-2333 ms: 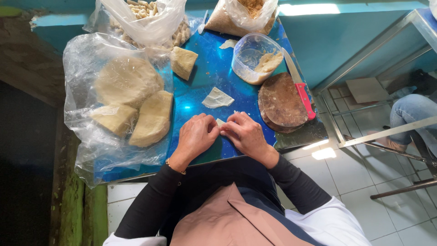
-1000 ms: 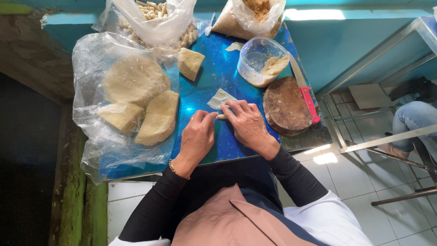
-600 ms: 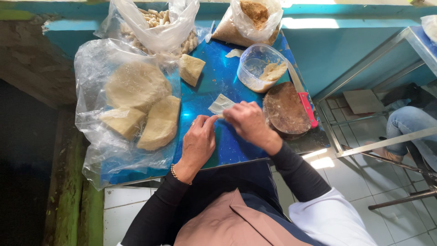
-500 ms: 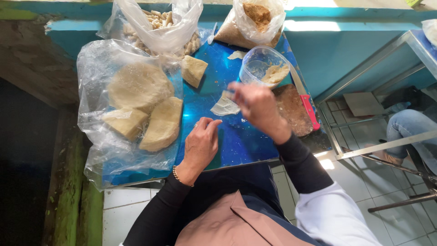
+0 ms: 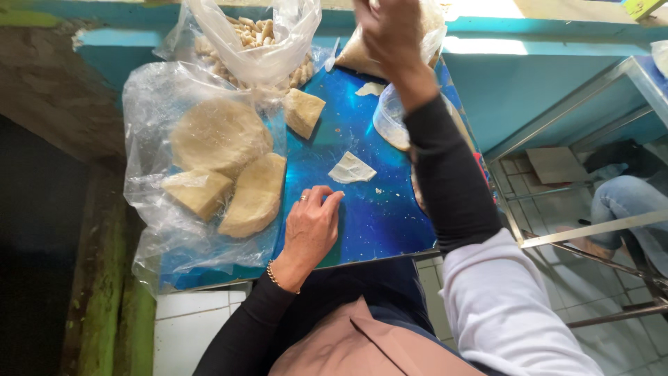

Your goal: The person sits at a blue table and makes filled pastries. They take a thin dough wrapper, spoon brown filling from a bag onto it, fold the wrapper over the filling, and set the folded parcel aside, repeating the cycle with dough pieces and wrappers kept in plastic bags on the table.

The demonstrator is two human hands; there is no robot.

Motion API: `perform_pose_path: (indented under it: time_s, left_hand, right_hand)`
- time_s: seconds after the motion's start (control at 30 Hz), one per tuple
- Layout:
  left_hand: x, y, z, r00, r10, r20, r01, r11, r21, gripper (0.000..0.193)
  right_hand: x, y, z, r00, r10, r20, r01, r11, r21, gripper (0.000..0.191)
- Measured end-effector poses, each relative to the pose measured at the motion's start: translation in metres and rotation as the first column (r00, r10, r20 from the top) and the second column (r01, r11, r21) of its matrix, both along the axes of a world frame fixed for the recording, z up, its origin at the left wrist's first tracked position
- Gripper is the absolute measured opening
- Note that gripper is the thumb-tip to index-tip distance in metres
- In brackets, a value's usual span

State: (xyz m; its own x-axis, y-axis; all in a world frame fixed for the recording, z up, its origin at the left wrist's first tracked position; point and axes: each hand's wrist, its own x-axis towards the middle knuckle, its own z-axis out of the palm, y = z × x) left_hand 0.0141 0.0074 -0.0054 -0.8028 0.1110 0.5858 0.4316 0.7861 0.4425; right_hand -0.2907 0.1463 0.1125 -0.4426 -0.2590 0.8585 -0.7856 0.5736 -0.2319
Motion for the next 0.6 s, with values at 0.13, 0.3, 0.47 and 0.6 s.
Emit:
perform_pose_path:
  time_s: [0.13,0.3,0.47,0.6]
  left_hand:
    - [-0.009,0.004,-0.008,0.999,0.030,-0.040,-0.037,0.982,-0.188,0.043]
    - [-0.021,0.012,-0.011,0.998,0.059,0.014,-0.053,0.958,-0.283,0.045]
    - [-0.016,0.012,-0.007,0.996,0.062,0.066,-0.039,0.952,-0.303,0.035]
    - [-0.015,0.010,-0.002,0.996,0.045,0.072,-0.021,0.954,-0.300,0.035]
  right_hand:
    - [0.064,0.081,-0.021,0.979,0.053,0.198,-0.112,0.947,0.301,0.014]
    - [0.122,0.119,-0.052,0.948,-0.045,0.314,-0.080,0.923,0.376,0.027]
    - [0.132,0.137,-0.068,0.943,-0.269,0.196,0.145,0.863,0.484,0.015]
    - [0.122,0.151,-0.067,0.927,-0.288,0.242,0.081,0.781,0.619,0.014]
